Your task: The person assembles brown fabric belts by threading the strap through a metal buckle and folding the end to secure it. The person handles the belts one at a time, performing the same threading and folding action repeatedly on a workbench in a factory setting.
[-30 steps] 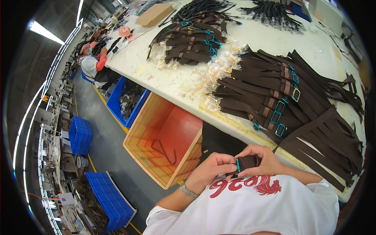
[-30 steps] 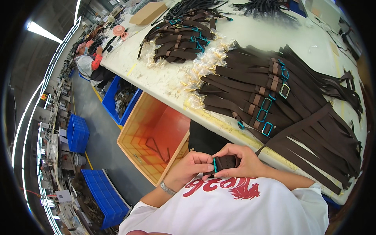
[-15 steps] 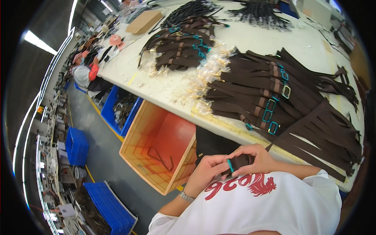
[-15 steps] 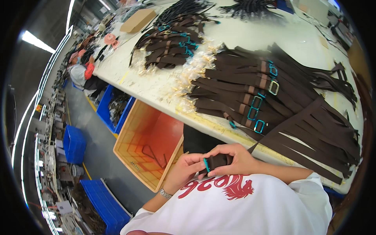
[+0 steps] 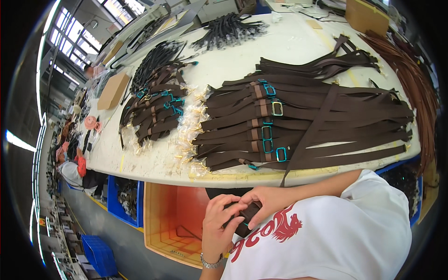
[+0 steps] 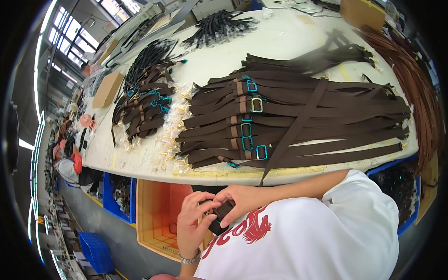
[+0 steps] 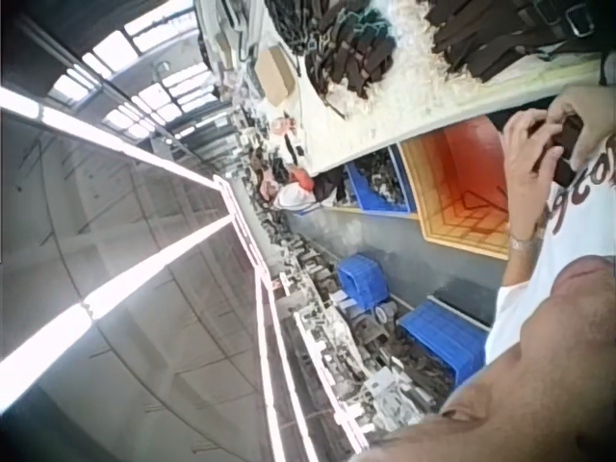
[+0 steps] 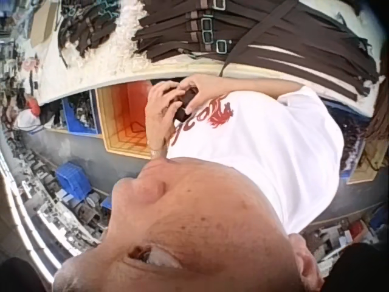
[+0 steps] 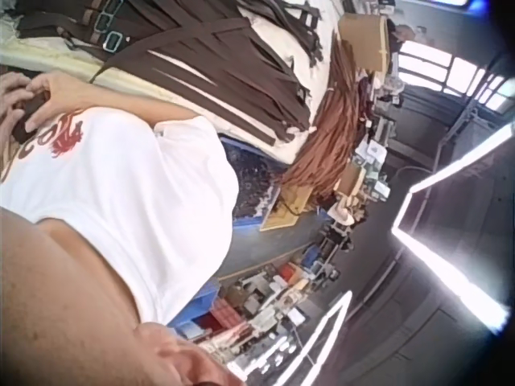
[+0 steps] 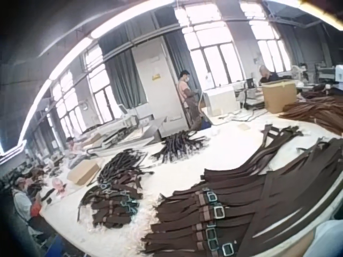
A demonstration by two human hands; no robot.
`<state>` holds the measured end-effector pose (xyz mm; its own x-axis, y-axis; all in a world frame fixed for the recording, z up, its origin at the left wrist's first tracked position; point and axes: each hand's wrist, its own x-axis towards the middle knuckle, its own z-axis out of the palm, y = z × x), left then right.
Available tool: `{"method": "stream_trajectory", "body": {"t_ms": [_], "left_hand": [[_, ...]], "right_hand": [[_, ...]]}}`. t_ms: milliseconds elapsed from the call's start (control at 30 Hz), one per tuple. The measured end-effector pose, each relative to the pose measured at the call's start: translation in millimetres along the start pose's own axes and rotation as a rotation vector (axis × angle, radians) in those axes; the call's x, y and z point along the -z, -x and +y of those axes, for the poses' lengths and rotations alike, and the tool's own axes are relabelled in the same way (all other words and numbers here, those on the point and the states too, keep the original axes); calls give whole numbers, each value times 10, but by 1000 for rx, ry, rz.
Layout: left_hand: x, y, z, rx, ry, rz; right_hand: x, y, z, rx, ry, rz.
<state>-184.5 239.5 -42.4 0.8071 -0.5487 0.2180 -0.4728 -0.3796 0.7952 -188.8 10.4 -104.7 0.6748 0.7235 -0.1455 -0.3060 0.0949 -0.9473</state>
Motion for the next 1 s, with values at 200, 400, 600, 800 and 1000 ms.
{"method": "stream_trajectory", "body": {"t_ms": [200,400,600,800,1000], "left_hand": [[26,-51,-113,52,316,-41],[-5,-77,-44,449,853,-55],[110,179,-18,300,876,188],[273,344,29,188,1125,191],[361,290,96,251,950,237]], "right_hand": [[-26,-50,72,41,-11,-86],[-62,-68,-150,-63,242,-83],[98,-172,-361,191,537,15],[173,-345,-986,115,638,-241],[256,-367,-1231,219,623,-252]]}}
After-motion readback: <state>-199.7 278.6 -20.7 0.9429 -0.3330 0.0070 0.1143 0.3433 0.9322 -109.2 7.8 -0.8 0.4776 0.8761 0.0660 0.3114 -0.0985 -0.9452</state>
